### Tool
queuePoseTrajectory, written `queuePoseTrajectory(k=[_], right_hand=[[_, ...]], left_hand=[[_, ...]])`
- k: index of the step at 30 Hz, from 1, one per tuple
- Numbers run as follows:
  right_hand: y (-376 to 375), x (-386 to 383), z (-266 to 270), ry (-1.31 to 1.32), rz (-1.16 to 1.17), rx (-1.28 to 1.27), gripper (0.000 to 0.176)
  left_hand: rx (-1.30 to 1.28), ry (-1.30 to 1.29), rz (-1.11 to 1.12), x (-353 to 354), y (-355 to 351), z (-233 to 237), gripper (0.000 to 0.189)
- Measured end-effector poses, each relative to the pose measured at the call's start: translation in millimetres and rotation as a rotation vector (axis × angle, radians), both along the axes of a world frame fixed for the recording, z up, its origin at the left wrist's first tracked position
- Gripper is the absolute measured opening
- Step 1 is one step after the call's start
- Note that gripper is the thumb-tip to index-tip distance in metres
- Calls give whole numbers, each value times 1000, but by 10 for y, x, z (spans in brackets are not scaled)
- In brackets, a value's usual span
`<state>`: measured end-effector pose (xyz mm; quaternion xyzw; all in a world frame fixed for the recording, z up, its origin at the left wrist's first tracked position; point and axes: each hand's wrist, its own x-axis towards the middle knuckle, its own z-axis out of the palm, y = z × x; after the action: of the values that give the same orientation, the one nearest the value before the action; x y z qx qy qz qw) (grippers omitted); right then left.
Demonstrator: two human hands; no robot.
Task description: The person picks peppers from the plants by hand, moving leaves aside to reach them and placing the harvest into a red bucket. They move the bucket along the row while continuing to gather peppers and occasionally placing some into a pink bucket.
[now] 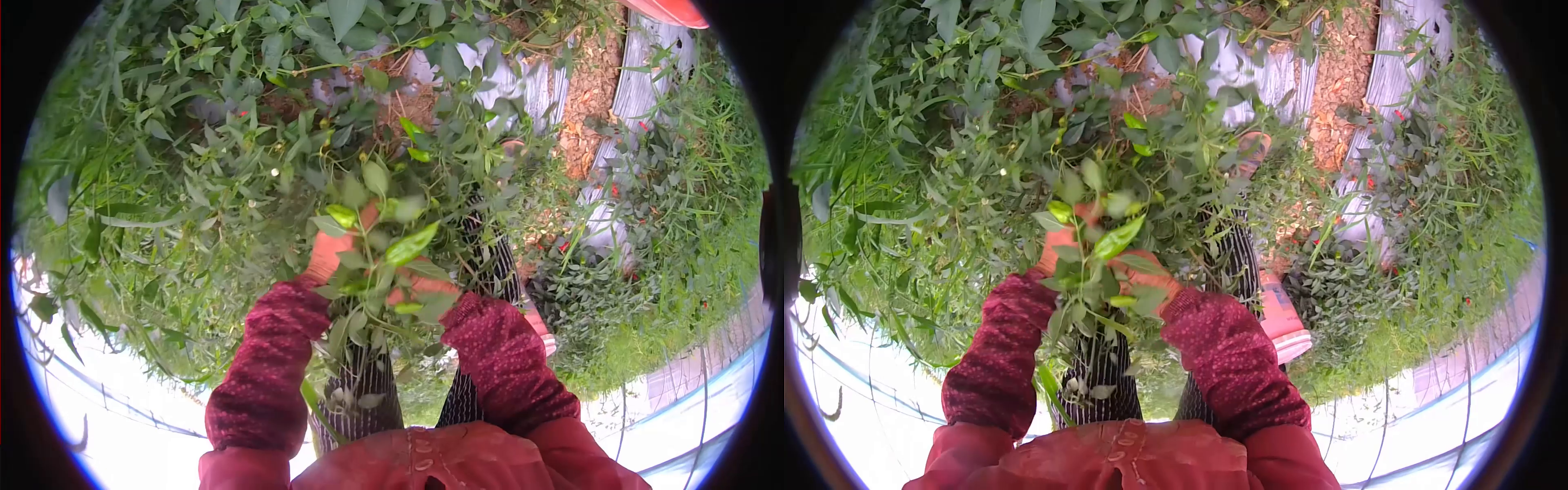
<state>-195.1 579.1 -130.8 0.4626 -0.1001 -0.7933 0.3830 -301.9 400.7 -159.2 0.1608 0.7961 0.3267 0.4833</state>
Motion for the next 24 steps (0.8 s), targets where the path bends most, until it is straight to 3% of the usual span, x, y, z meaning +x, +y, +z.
queuePoseTrajectory(k=[2, 3, 4, 5, 6, 8, 10, 11, 12, 14, 15, 17, 21, 24], right_hand=[[13, -164, 38, 997, 549, 777, 48], [-21, -212, -40, 1092, 408, 901, 41], [-28, -233, -68, 1093, 390, 894, 41], [48, -405, 16, 987, 572, 703, 37], [78, -489, 70, 873, 743, 507, 33], [-10, -479, 38, 920, 694, 661, 30], [-50, -510, 48, 1243, 585, 1006, 29], [-71, -567, 109, 1139, 698, 888, 32], [-102, -587, 127, 1141, 682, 892, 32], [-119, -636, 154, 959, 592, 749, 35], [-95, -679, 153, 971, 583, 764, 35], [-27, -717, 161, 1324, 907, 939, 36], [-37, -639, 125, 1304, 654, 1057, 30], [18, -697, 187, 1371, 737, 1091, 30]], left_hand=[[-242, 82, -39, -253, 14, 232, 41], [-158, 43, 419, -295, 55, 318, 35], [-203, 101, 379, -452, 3, 422, 25], [-133, 46, 557, -592, -6, 524, 21], [-145, 51, 548, -725, -6, 699, 21], [-443, 39, 522, -988, 61, 1099, 22], [-343, 118, 410, -1128, 310, 1460, 23], [-234, 185, 311, -1136, 422, 1544, 26], [-237, 194, 300, -1125, 523, 1528, 26], [-407, 146, -161, -1126, 740, 1476, 33], [-402, 166, -165, -1103, 762, 1415, 33], [-424, 28, -311, -1030, 773, 1205, 34], [-535, -58, -412, -1088, 725, 1235, 33], [-379, -81, -399, -1092, 677, 1387, 30]])
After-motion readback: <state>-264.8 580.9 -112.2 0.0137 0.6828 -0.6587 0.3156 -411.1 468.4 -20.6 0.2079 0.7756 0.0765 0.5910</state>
